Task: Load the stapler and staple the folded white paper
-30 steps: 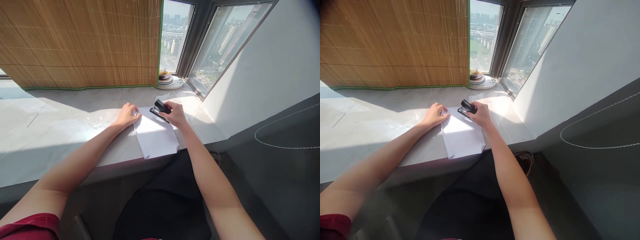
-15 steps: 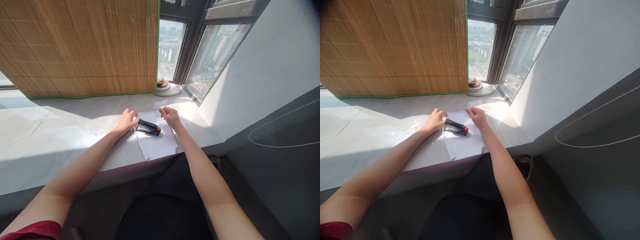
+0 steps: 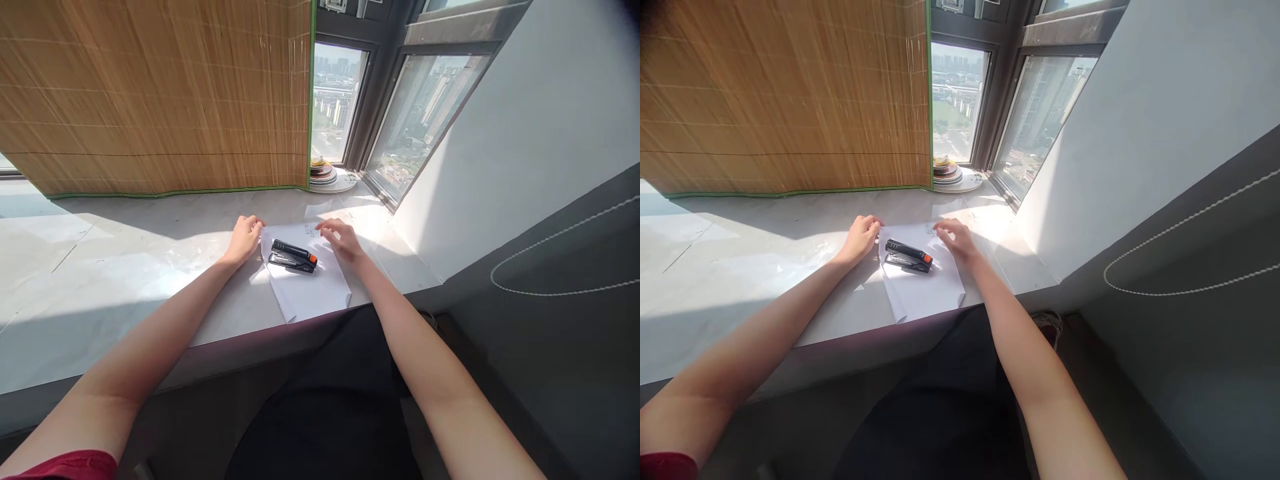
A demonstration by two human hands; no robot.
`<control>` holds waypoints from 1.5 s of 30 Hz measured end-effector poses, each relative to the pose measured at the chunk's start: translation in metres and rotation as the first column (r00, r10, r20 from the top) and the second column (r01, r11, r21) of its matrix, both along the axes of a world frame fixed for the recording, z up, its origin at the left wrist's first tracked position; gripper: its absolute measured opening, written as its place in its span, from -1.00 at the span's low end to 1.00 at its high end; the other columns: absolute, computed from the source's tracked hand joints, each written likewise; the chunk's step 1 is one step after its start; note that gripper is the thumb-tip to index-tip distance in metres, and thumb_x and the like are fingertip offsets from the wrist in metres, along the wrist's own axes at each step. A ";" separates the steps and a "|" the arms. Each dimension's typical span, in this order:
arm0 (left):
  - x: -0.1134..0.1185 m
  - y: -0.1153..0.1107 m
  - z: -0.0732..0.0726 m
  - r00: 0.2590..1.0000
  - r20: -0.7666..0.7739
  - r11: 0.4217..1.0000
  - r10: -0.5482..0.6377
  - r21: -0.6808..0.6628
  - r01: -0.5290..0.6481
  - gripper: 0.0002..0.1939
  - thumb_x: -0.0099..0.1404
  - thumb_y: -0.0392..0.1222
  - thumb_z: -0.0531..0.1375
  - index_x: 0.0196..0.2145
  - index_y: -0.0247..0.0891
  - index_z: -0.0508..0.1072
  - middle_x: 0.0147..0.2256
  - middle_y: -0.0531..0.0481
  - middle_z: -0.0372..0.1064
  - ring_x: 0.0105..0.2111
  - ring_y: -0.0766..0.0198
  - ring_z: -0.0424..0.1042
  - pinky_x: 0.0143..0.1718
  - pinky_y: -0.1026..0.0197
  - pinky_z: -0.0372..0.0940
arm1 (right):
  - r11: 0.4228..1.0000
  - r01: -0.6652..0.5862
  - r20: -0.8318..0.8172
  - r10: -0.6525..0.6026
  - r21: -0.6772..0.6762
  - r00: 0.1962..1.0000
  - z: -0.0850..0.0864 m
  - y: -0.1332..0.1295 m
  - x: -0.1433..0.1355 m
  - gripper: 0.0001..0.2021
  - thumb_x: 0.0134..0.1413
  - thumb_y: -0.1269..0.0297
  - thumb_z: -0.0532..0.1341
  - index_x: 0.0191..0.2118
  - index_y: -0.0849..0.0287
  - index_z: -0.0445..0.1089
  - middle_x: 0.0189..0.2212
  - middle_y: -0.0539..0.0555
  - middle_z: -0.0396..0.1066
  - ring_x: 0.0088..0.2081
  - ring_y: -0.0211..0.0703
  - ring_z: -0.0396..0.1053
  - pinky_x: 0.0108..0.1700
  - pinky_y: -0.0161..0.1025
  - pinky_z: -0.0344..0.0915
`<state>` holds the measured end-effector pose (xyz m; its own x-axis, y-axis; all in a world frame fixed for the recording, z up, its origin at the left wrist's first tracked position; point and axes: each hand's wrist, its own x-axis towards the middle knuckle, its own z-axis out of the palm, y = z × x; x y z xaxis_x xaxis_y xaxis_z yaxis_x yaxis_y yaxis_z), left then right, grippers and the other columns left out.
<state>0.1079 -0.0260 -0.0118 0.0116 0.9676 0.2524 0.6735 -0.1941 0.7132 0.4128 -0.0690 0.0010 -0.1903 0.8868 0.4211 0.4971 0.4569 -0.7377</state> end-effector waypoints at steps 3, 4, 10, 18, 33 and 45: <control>-0.004 0.002 0.000 0.993 0.078 0.995 0.094 0.015 -0.096 -0.69 0.49 -0.10 -0.01 -0.23 -0.13 0.52 -0.11 -0.18 0.44 0.07 -0.03 0.43 0.23 -0.06 0.35 | 0.910 -0.403 0.121 0.413 -0.100 0.903 0.011 -0.019 -0.039 -0.61 0.38 0.05 0.28 0.22 0.00 0.50 0.24 0.07 0.53 0.24 0.01 0.44 0.27 -0.10 0.36; -0.005 0.002 0.000 0.991 0.088 0.994 0.103 0.017 -0.105 -0.70 0.49 -0.10 0.00 -0.24 -0.12 0.51 -0.11 -0.17 0.46 0.07 -0.03 0.43 0.23 -0.06 0.34 | 0.895 -0.426 0.164 0.444 -0.130 0.881 0.012 -0.024 -0.049 -0.50 0.33 0.13 0.34 0.34 0.00 0.41 0.29 0.06 0.49 0.26 0.02 0.43 0.30 -0.09 0.35; -0.008 0.002 -0.002 0.986 0.123 0.994 0.110 -0.002 -0.111 -0.73 0.47 -0.09 0.04 -0.30 -0.07 0.51 -0.15 -0.16 0.45 0.11 -0.06 0.41 0.18 -0.06 0.38 | 0.926 -0.321 0.240 0.363 -0.197 0.900 -0.003 -0.025 -0.047 -0.32 0.23 0.45 0.30 0.45 -0.01 0.30 0.27 0.06 0.55 0.21 0.05 0.53 0.29 -0.04 0.39; -0.003 0.001 -0.003 0.990 0.106 0.995 0.092 -0.032 -0.089 -0.69 0.50 -0.08 0.04 -0.31 -0.07 0.53 -0.17 -0.18 0.39 0.11 -0.09 0.41 0.13 -0.07 0.40 | 0.985 -0.086 0.243 0.122 -0.152 0.962 -0.014 -0.027 0.081 -0.35 0.20 0.24 0.36 0.41 0.02 0.40 0.22 0.15 0.58 0.17 0.15 0.57 0.32 0.16 0.42; -0.002 -0.001 0.002 0.990 0.089 0.993 0.111 -0.049 -0.107 -0.69 0.50 -0.09 0.04 -0.32 -0.10 0.54 -0.14 -0.16 0.36 0.08 -0.07 0.41 0.20 -0.07 0.35 | 0.902 0.429 0.251 -0.403 -0.054 0.880 -0.017 0.009 0.169 -0.52 0.41 -0.11 0.07 -0.51 0.03 0.24 -0.45 0.14 0.43 -0.31 0.03 0.41 -0.20 -0.06 0.35; -0.007 0.002 -0.003 0.959 0.259 0.993 0.118 -0.020 -0.117 -0.76 0.40 -0.03 0.10 -0.39 -0.10 0.46 -0.34 -0.07 0.30 -0.26 0.05 0.39 -0.21 0.04 0.40 | 0.867 0.492 0.573 -0.444 0.081 0.689 -0.038 0.011 0.179 -0.67 0.29 0.23 0.12 -0.50 -0.01 0.01 -0.45 0.16 0.33 -0.33 0.04 0.27 -0.25 -0.03 0.17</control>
